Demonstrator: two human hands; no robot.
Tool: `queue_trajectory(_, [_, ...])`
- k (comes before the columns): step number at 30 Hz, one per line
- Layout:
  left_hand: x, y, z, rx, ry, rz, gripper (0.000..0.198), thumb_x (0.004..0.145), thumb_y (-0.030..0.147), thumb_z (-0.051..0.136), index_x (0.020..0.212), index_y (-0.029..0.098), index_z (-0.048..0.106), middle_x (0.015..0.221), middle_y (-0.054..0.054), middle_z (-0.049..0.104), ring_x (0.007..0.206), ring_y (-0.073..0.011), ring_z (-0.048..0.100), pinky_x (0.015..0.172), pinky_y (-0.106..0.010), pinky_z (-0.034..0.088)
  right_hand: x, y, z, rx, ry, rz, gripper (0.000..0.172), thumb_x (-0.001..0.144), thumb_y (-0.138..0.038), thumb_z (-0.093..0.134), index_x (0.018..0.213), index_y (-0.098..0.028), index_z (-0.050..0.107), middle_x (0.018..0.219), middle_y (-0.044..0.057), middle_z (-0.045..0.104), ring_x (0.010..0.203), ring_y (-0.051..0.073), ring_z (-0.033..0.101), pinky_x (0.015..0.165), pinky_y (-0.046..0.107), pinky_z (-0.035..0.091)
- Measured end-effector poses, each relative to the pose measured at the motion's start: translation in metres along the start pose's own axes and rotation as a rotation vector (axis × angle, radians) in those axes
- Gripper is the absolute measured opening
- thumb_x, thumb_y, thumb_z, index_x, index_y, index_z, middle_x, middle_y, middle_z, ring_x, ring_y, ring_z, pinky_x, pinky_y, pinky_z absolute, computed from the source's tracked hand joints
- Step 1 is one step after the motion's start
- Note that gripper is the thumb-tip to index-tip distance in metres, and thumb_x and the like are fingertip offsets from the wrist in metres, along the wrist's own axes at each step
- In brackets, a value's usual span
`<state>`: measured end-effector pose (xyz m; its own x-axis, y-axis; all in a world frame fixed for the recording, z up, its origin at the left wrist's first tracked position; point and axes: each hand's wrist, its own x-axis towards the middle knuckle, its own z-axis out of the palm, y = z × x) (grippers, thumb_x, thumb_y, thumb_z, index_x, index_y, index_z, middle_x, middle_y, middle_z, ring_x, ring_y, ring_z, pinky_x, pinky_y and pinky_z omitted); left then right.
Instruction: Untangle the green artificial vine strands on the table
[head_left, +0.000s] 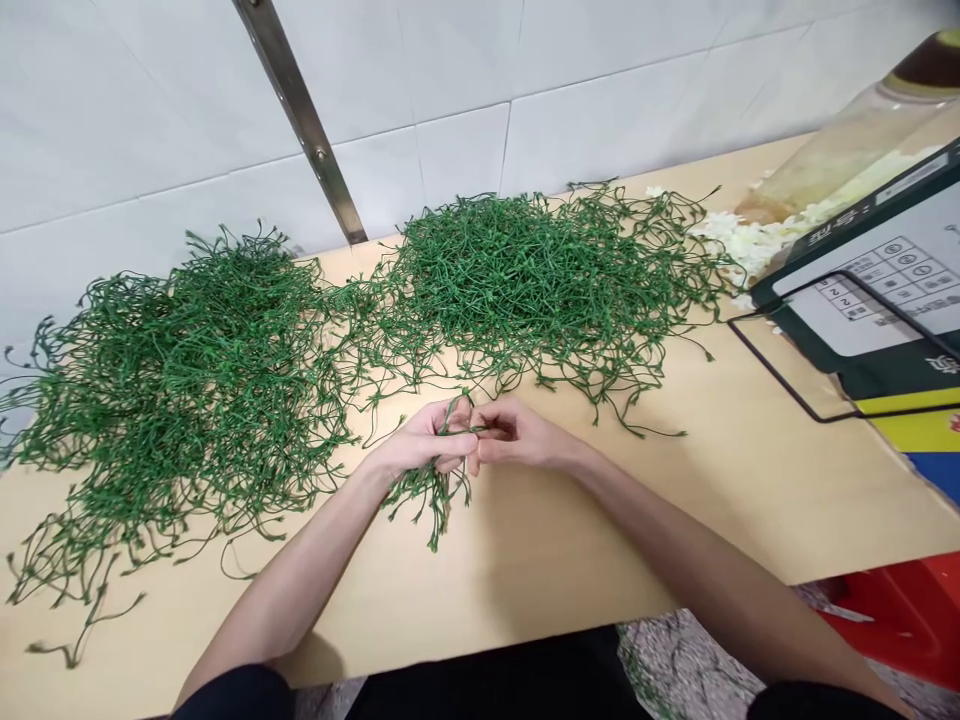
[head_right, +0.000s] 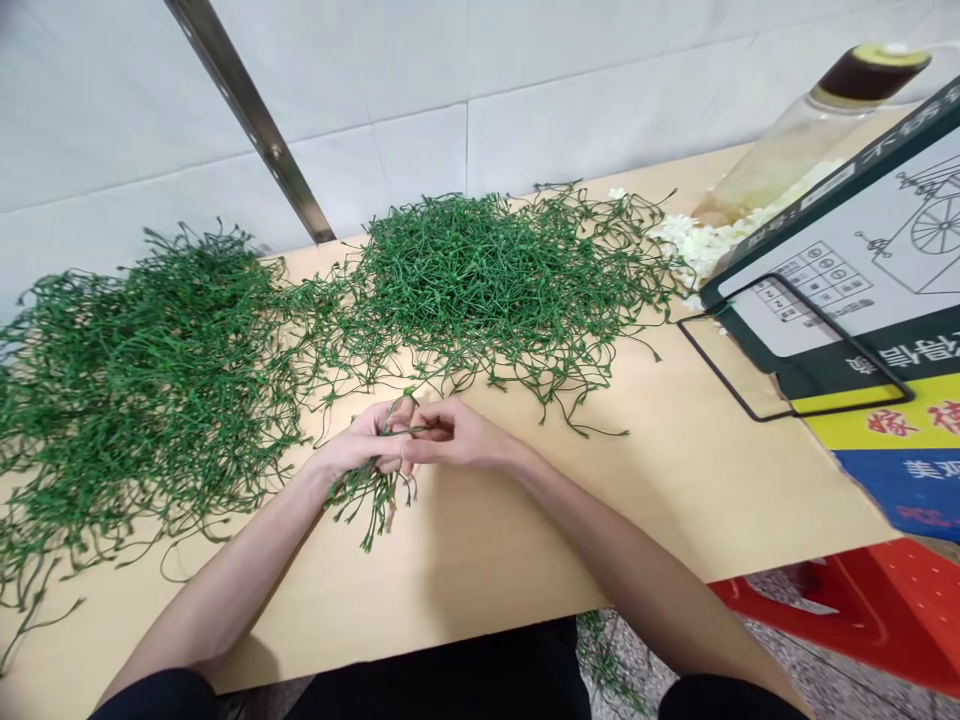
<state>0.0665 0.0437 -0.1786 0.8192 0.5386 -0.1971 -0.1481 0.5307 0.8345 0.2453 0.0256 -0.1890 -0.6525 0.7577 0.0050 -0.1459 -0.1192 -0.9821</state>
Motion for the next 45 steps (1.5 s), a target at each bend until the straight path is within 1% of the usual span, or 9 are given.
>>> queue_trajectory(6, [-0.001, 0.002, 0.000, 0.030, 0.042, 0.035, 0.055, 0.068, 0.043, 0.080, 0.069, 0.020, 0.030, 0.052, 0.011, 0.039, 0.039, -0.0017, 0.032, 0.040, -0.015, 0.026, 0.006, 0.004, 0.019, 0.050, 0.180, 0.079, 0.057, 0.056, -0.054, 0.083, 0.050, -0.018, 0.039, 0.050, -0.011, 0.018, 0.048, 0.004, 0.017, 0.046, 0.022, 0.017])
queue_trajectory(14, [-0.002, 0.000, 0.000, 0.027, 0.017, 0.057, 0.055, 0.073, 0.038, 0.077, 0.071, 0.022, 0.024, 0.048, 0.007, 0.052, 0.035, -0.0040, 0.034, 0.039, -0.018, 0.023, 0.010, 0.016, 0.028, 0.327, 0.368, -0.146, 0.077, 0.060, -0.038, 0.086, 0.049, -0.021, 0.012, 0.048, -0.011, 0.016, 0.043, 0.003, 0.018, 0.042, 0.022, 0.030])
queue_trajectory(19, [-0.002, -0.002, 0.002, -0.073, 0.036, 0.165, 0.046, 0.078, 0.046, 0.070, 0.074, 0.021, 0.031, 0.054, 0.003, 0.062, 0.028, -0.0024, 0.029, 0.038, -0.019, 0.024, 0.006, 0.003, 0.010, 0.243, 0.356, -0.212, 0.058, 0.069, -0.058, 0.075, 0.051, -0.019, 0.035, 0.051, -0.006, 0.032, 0.047, 0.008, 0.035, 0.045, 0.023, 0.031])
queue_trajectory(24, [0.000, 0.001, 0.002, -0.227, 0.112, 0.131, 0.032, 0.083, 0.044, 0.057, 0.075, 0.019, 0.038, 0.065, -0.004, 0.069, 0.030, -0.0054, 0.038, 0.040, -0.022, 0.031, -0.006, -0.033, -0.026, 0.084, 0.665, -0.344, 0.053, 0.088, -0.066, 0.043, 0.060, -0.021, 0.041, 0.056, -0.003, 0.031, 0.047, 0.010, 0.029, 0.044, 0.025, 0.029])
queue_trajectory(29, [0.004, 0.003, 0.003, -0.224, 0.156, 0.116, 0.021, 0.075, 0.026, 0.057, 0.081, 0.020, 0.037, 0.074, -0.005, 0.072, 0.031, -0.0085, 0.045, 0.039, -0.022, 0.034, -0.015, -0.044, -0.053, -0.401, 1.052, -0.440, 0.036, 0.086, -0.044, 0.063, 0.118, -0.030, 0.056, 0.113, 0.007, 0.056, 0.047, 0.007, 0.035, 0.041, 0.028, 0.029])
queue_trajectory(32, [0.005, 0.001, 0.005, -0.148, 0.208, 0.107, 0.027, 0.080, 0.027, 0.061, 0.086, 0.021, 0.035, 0.087, -0.007, 0.074, 0.030, -0.0057, 0.045, 0.035, -0.019, 0.034, -0.017, -0.043, -0.050, -0.574, 1.169, -0.510, 0.029, 0.083, -0.038, 0.068, 0.109, -0.027, 0.064, 0.108, 0.008, 0.061, 0.051, 0.009, 0.042, 0.044, 0.029, 0.032])
queue_trajectory(37, [0.003, -0.003, 0.009, -0.003, 0.277, 0.229, 0.035, 0.082, 0.030, 0.069, 0.088, 0.021, 0.036, 0.112, -0.009, 0.070, 0.030, 0.0016, 0.044, 0.030, -0.013, 0.030, -0.014, -0.036, -0.025, -0.505, 0.755, -0.234, 0.052, 0.089, -0.053, 0.055, 0.051, -0.017, 0.060, 0.039, -0.003, 0.040, 0.037, 0.008, 0.034, 0.041, 0.027, 0.027])
queue_trajectory(40, [0.002, -0.004, 0.010, 0.037, 0.309, 0.265, 0.037, 0.081, 0.030, 0.071, 0.088, 0.020, 0.036, 0.122, -0.009, 0.066, 0.031, 0.0042, 0.044, 0.030, -0.011, 0.032, -0.006, -0.026, -0.013, -0.451, 0.415, 0.000, 0.049, 0.086, -0.057, 0.057, 0.066, -0.014, 0.068, 0.037, -0.005, 0.040, 0.033, 0.006, 0.034, 0.036, 0.023, 0.023])
queue_trajectory(45, [0.000, -0.003, 0.011, 0.050, 0.263, 0.273, 0.039, 0.080, 0.030, 0.073, 0.091, 0.020, 0.038, 0.141, -0.017, 0.053, 0.034, 0.0049, 0.045, 0.028, -0.011, 0.032, 0.004, -0.014, -0.006, -0.220, 0.219, 0.035, 0.047, 0.081, -0.059, 0.062, 0.089, -0.014, 0.068, 0.048, -0.003, 0.055, 0.041, 0.011, 0.053, 0.042, 0.023, 0.041])
